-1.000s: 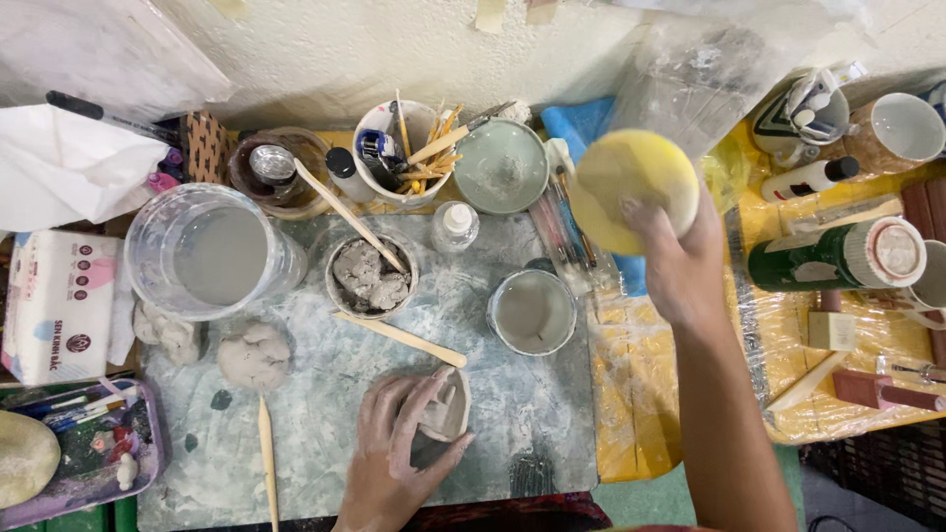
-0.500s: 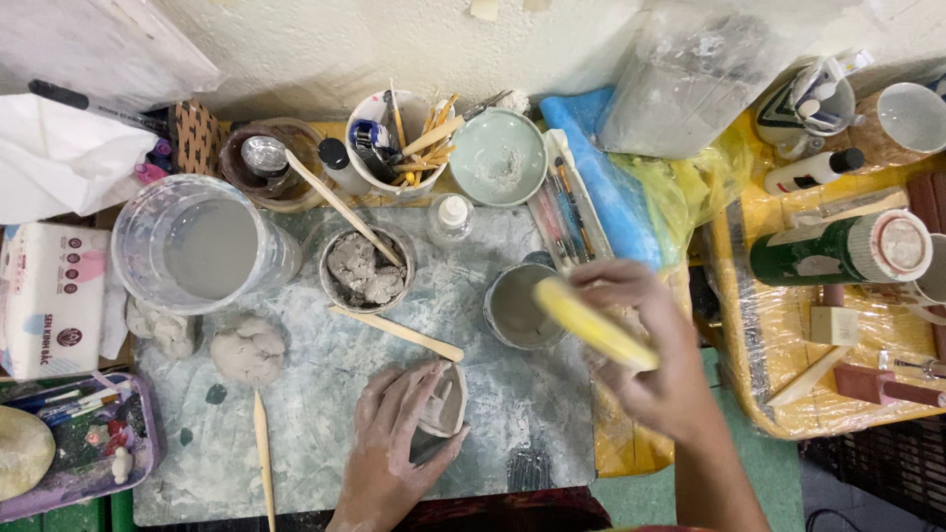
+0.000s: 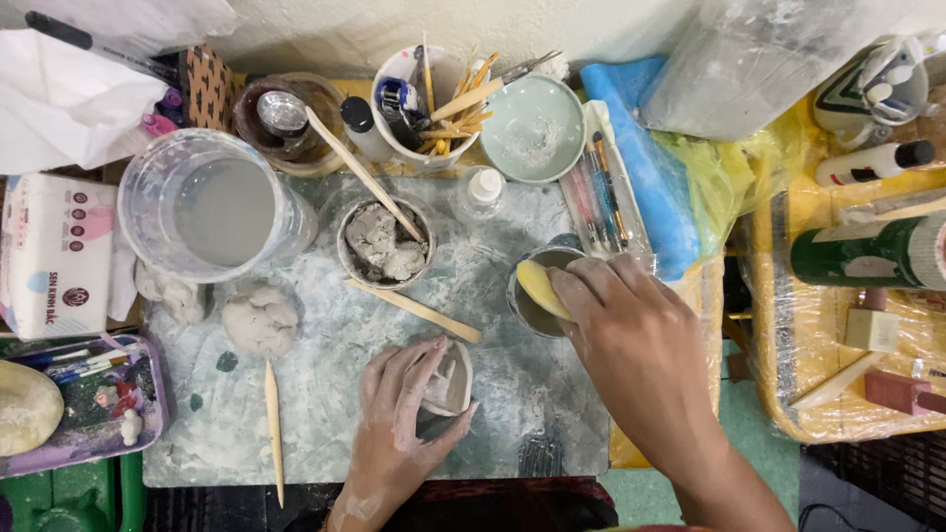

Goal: The person shapes a heart-shaped clay object by hand and uses a yellow sponge to smooth the surface. They use a wooden tool to refine the edges of the clay.

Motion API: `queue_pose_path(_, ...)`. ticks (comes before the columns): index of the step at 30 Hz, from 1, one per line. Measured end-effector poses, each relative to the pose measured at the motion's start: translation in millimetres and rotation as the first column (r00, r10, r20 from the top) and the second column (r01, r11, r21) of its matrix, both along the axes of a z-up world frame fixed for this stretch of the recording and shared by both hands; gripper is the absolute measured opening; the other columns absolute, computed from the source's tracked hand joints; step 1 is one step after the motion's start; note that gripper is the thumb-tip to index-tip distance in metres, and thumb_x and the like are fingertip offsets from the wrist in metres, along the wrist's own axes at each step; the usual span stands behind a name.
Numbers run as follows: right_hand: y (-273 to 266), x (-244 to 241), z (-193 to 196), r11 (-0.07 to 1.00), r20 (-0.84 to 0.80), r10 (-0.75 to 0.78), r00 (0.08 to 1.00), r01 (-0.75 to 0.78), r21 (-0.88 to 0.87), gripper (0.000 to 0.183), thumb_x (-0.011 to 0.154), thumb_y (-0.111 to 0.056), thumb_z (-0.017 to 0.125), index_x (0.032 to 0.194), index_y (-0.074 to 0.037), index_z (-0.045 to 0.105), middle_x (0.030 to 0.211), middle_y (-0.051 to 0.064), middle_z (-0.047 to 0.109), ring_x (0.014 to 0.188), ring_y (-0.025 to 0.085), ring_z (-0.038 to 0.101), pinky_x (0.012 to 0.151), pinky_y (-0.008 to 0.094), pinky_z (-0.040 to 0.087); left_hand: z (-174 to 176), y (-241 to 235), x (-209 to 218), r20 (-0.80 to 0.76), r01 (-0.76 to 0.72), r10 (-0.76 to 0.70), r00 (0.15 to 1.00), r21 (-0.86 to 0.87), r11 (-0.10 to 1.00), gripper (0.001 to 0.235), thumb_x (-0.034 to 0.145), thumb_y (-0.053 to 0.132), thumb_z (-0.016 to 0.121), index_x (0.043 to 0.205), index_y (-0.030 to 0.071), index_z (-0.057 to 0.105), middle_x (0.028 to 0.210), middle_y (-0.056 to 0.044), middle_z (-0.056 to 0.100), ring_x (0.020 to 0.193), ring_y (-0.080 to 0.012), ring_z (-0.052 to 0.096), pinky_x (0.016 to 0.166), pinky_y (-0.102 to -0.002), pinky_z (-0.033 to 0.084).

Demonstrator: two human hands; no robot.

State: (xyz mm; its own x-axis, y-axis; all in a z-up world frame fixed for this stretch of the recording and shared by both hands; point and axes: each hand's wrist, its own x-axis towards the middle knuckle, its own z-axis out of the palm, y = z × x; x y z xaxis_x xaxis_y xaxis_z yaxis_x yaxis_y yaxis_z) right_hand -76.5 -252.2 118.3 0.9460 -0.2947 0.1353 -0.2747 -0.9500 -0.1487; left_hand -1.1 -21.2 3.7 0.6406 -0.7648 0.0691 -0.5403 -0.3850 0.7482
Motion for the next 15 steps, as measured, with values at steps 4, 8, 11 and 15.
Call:
queue_pose_path(4,-7,11,-19,0.999,-0.095,0.044,0.994,-0.043,0.014,0.028,0.077,-0.003,0.070,0.104,-0.006,0.074,0.100,0.007,0.073,0.100,0.027,0.068,0.088,0.041,0.054,-1,-1,1,0.003,0.025,-0.025,1.000,0.005,1.000,0.083,0.069,0.026,0.089,0.142,0.011,0.052,0.136,-0.011,0.055,0.128,-0.0374,0.046,0.110,-0.055,0.038)
queue_pose_path(8,-6,14,-34,0.999,-0.176,0.047,0.983,-0.048,-0.005,0.026,0.080,-0.002,0.067,0.104,-0.004,0.074,0.101,0.010,0.074,0.099,0.027,0.069,0.087,0.041,0.054,0,-2,3,0.034,0.030,-0.029,0.999,-0.011,0.999,0.079,0.072,0.028,0.088,0.141,0.011,0.052,0.138,-0.010,0.055,0.129,-0.0355,0.047,0.112,-0.055,0.037)
queue_pose_path(11,-13,8,-35,0.997,-0.009,0.075,0.997,-0.075,0.016,0.024,0.079,-0.003,0.070,0.103,-0.004,0.075,0.104,0.011,0.076,0.098,0.026,0.071,0.090,0.041,0.056,0,-2,4,0.020,0.029,-0.029,0.999,-0.011,1.000,0.078,0.073,0.029,0.088,0.141,0.012,0.053,0.138,-0.010,0.054,0.129,-0.0353,0.047,0.111,-0.055,0.037)
queue_pose_path(15,-27,-6,-23,0.951,0.025,-0.072,0.997,0.061,0.303,0.023,0.081,-0.011,0.078,0.104,-0.008,0.076,0.096,0.009,0.078,0.078,0.023,0.073,0.072,0.035,0.058,0,-2,4,0.022,0.032,-0.032,0.999,-0.014,0.999,0.076,0.076,0.029,0.086,0.142,0.013,0.053,0.137,-0.010,0.054,0.129,-0.0346,0.047,0.112,-0.055,0.037)
